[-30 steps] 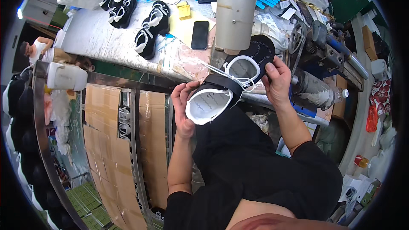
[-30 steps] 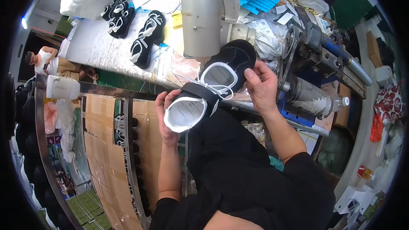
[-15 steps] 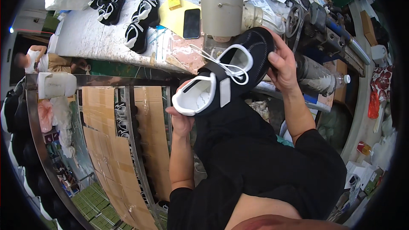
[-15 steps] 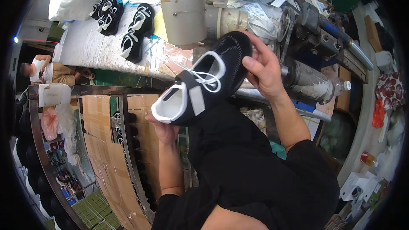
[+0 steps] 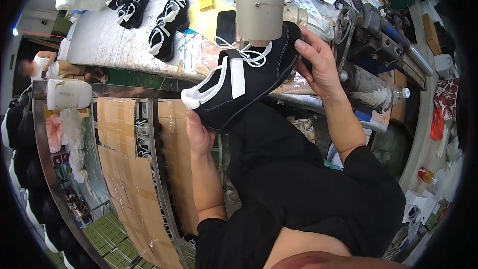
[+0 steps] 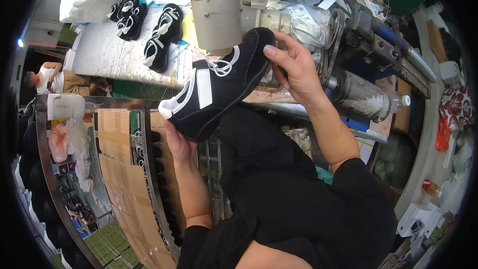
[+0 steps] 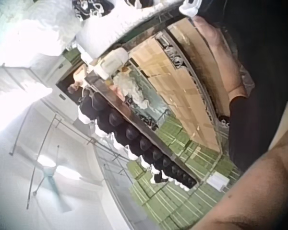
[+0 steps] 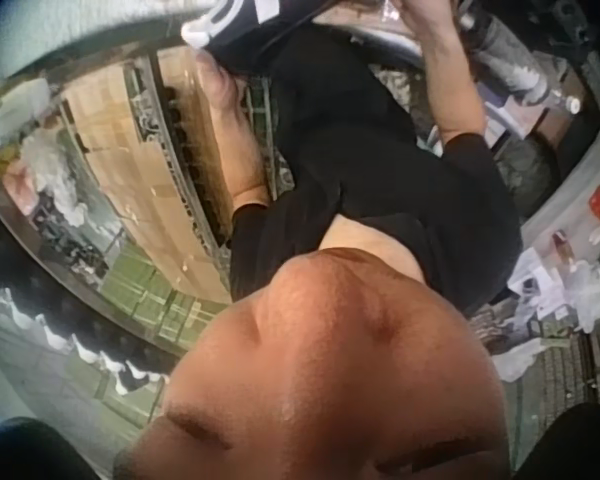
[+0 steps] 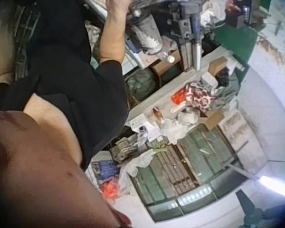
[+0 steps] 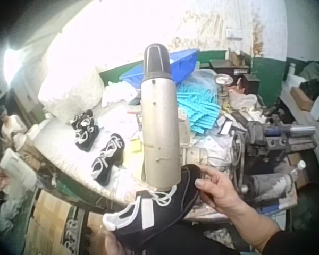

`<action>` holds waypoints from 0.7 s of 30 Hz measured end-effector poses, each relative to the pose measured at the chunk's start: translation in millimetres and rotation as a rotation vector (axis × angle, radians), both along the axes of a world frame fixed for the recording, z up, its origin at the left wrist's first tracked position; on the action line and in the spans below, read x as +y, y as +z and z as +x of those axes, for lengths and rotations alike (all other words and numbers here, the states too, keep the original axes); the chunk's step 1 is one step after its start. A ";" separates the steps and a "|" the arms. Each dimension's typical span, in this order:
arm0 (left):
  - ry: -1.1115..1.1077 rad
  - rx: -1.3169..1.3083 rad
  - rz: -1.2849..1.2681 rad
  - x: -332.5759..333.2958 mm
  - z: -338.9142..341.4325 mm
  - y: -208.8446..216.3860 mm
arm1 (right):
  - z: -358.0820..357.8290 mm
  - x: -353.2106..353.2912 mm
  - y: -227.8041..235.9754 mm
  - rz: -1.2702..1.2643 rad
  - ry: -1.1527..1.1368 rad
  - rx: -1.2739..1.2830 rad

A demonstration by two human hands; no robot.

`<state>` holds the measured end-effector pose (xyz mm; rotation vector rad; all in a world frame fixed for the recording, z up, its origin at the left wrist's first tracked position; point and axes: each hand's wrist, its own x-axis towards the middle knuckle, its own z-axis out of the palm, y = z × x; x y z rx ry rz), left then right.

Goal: The person repairs a black shoe by hand, using a red utility knife to trim excess material and a white cloth to wipe the surface. The person repeatedly inspects the shoe, adjusts the laces, and places the shoe on a nearby shelf.

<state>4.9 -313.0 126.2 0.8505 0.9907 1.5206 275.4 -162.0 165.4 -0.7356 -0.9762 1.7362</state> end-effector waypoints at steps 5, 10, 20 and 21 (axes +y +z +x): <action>0.002 -0.031 0.000 9.6 9.0 -4.7 | 14.2 -13.3 -8.7 0.019 -0.112 -0.030; -0.094 -0.053 0.003 19.5 25.0 3.5 | 34.9 -26.2 -14.0 0.035 -0.222 -0.063; -0.189 -0.149 -0.022 46.0 43.3 20.0 | 71.3 -49.7 -25.8 0.057 -0.362 -0.212; -0.192 -0.078 -0.026 51.0 46.2 20.9 | 74.2 -53.1 -27.0 0.052 -0.383 -0.219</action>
